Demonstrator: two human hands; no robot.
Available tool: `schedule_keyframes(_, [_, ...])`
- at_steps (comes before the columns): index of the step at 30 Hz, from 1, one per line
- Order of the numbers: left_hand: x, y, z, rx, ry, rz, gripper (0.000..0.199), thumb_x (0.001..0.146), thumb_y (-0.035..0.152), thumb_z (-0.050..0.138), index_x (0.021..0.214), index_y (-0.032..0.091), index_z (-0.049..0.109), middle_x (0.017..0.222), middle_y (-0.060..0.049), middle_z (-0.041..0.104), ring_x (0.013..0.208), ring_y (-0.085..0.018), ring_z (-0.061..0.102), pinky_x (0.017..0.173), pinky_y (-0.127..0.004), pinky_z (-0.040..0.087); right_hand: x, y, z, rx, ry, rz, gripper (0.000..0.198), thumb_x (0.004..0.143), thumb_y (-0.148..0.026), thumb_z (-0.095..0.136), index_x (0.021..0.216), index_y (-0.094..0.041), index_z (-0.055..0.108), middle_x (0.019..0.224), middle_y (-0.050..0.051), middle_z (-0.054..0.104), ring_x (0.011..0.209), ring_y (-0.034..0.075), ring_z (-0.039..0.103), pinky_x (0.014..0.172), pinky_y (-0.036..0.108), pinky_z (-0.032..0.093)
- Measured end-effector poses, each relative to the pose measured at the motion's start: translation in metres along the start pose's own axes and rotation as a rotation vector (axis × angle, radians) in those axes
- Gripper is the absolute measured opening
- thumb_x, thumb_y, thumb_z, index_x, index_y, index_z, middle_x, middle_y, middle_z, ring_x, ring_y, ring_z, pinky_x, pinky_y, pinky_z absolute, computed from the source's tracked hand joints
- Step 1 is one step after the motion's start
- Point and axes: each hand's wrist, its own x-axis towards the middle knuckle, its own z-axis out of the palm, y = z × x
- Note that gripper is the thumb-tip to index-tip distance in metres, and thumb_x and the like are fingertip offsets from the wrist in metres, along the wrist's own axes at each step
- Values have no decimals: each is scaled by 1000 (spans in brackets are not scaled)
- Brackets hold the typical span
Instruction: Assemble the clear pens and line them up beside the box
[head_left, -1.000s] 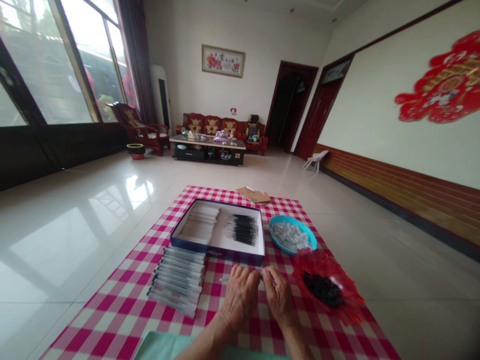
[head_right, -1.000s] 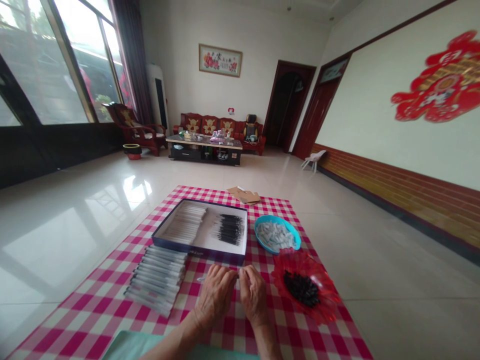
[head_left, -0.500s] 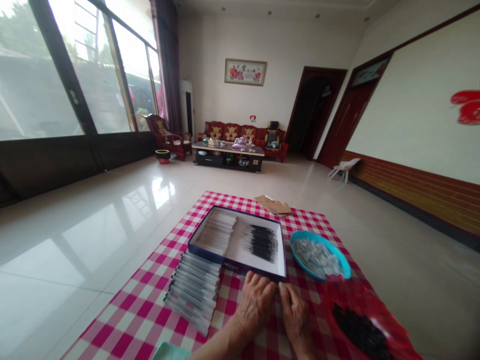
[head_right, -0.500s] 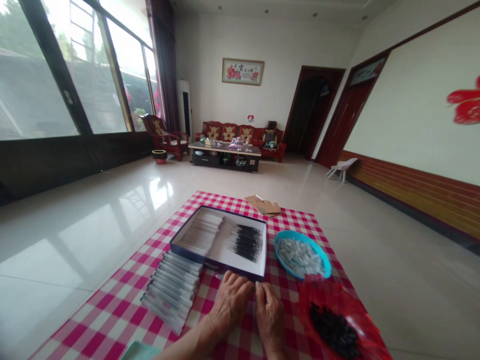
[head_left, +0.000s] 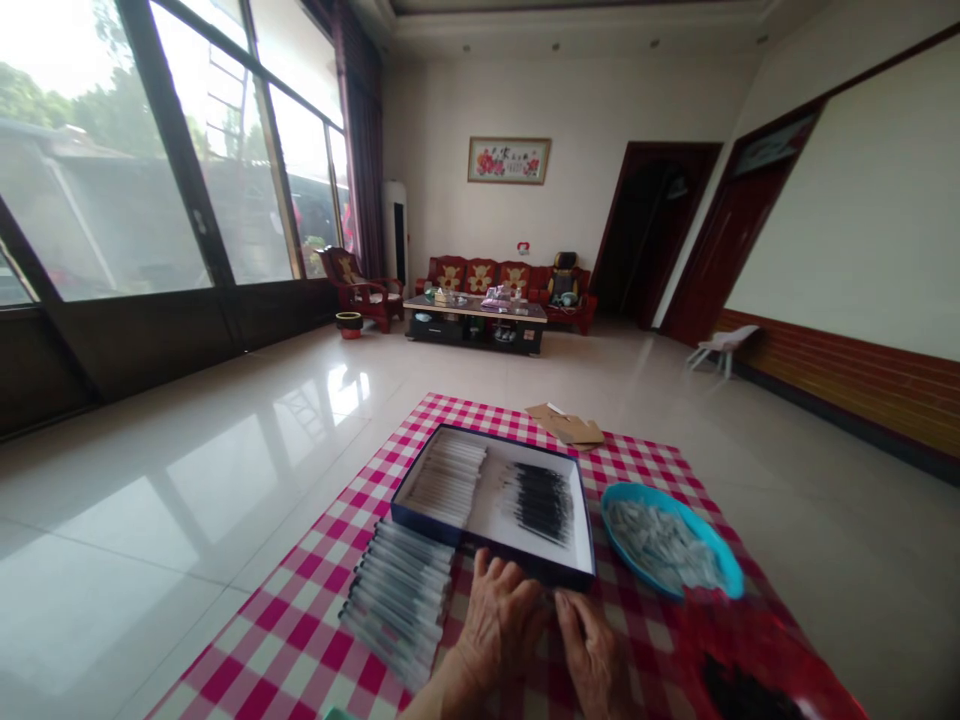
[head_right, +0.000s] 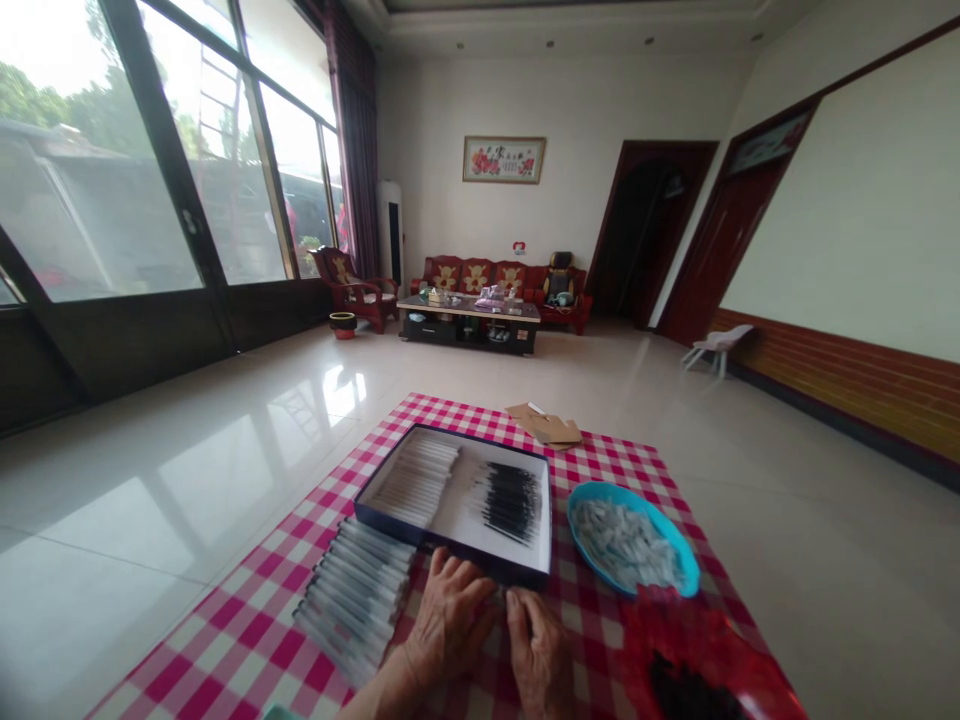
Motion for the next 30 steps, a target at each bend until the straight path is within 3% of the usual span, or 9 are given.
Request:
schedule_keyframes(8, [6, -11, -10, 53, 14, -93, 11, 78, 37, 63, 79, 28, 67, 78, -2, 62, 82, -23, 54, 92, -52, 27, 1, -2, 5, -13, -12, -13, 49, 90, -55, 39, 81, -19, 71, 80, 11, 75, 72, 24, 72, 64, 28, 58])
schedule_keyframes(21, [16, -16, -10, 43, -50, -106, 16, 80, 43, 63, 83, 29, 69, 81, -2, 63, 85, -23, 55, 95, -55, 24, 4, 5, 12, -73, 8, 50, 55, 90, -58, 35, 86, -18, 72, 81, 13, 76, 74, 27, 72, 67, 31, 57])
schedule_keyframes(27, [13, -10, -9, 108, -66, 13, 10, 85, 35, 60, 84, 31, 69, 75, -2, 60, 79, -20, 53, 88, -46, 31, 6, 3, 10, -28, 35, 70, 58, 89, -62, 33, 80, -19, 72, 78, 13, 75, 71, 26, 72, 64, 30, 58])
schedule_keyframes(30, [13, -12, -24, 159, -82, 85, 16, 89, 26, 54, 80, 28, 68, 68, -1, 56, 72, -18, 50, 84, -41, 33, 3, 9, 9, -20, 81, 27, 65, 86, -68, 29, 78, -20, 72, 79, 13, 76, 71, 26, 72, 66, 31, 58])
